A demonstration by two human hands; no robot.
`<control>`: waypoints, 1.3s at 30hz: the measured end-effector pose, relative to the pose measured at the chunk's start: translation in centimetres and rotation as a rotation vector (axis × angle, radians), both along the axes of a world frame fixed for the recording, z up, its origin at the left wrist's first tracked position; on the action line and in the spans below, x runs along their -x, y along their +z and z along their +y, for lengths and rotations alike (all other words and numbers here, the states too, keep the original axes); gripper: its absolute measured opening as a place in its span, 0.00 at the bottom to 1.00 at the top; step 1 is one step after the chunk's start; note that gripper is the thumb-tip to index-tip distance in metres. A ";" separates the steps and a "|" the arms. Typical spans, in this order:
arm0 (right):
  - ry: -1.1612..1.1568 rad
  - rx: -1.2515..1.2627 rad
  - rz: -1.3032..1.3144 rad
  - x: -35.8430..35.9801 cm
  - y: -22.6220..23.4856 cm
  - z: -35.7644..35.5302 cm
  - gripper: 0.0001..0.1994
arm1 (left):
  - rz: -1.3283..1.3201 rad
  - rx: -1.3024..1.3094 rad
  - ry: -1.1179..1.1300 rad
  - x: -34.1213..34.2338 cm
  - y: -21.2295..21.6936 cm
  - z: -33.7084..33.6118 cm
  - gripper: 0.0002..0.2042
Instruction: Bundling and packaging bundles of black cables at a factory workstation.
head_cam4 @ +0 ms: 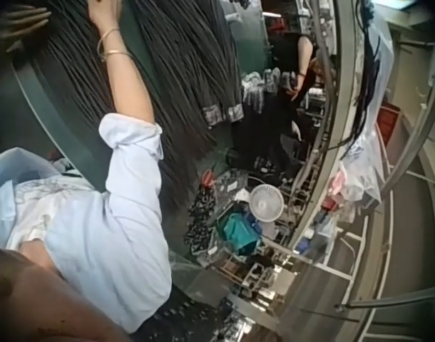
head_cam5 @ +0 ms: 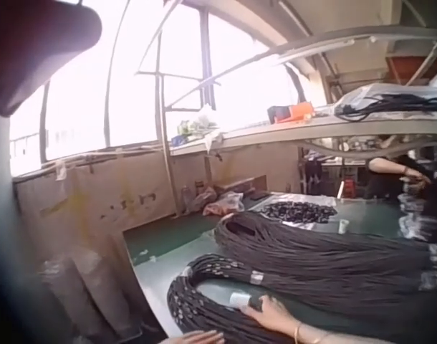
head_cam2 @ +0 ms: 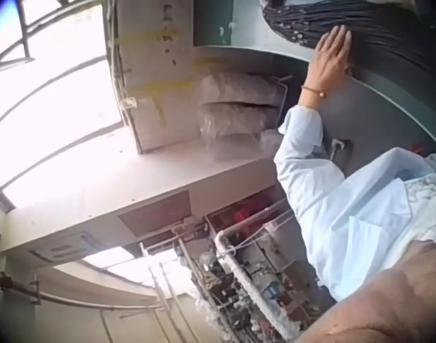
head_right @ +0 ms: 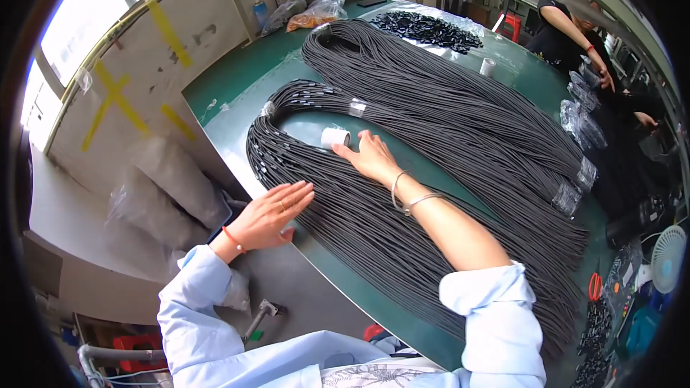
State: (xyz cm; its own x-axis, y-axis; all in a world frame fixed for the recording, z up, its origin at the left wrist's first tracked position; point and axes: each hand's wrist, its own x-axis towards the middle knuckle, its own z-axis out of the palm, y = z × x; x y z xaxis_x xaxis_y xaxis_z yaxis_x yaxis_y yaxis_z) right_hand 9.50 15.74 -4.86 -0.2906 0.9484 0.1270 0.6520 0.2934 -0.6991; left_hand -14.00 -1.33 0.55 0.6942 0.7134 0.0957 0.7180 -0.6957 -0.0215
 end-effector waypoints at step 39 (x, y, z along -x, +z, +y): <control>0.496 0.612 0.226 1.5 3.9 -7.5 0.21 | -2.215 1.168 0.779 -5.8 -3.7 5.3 0.12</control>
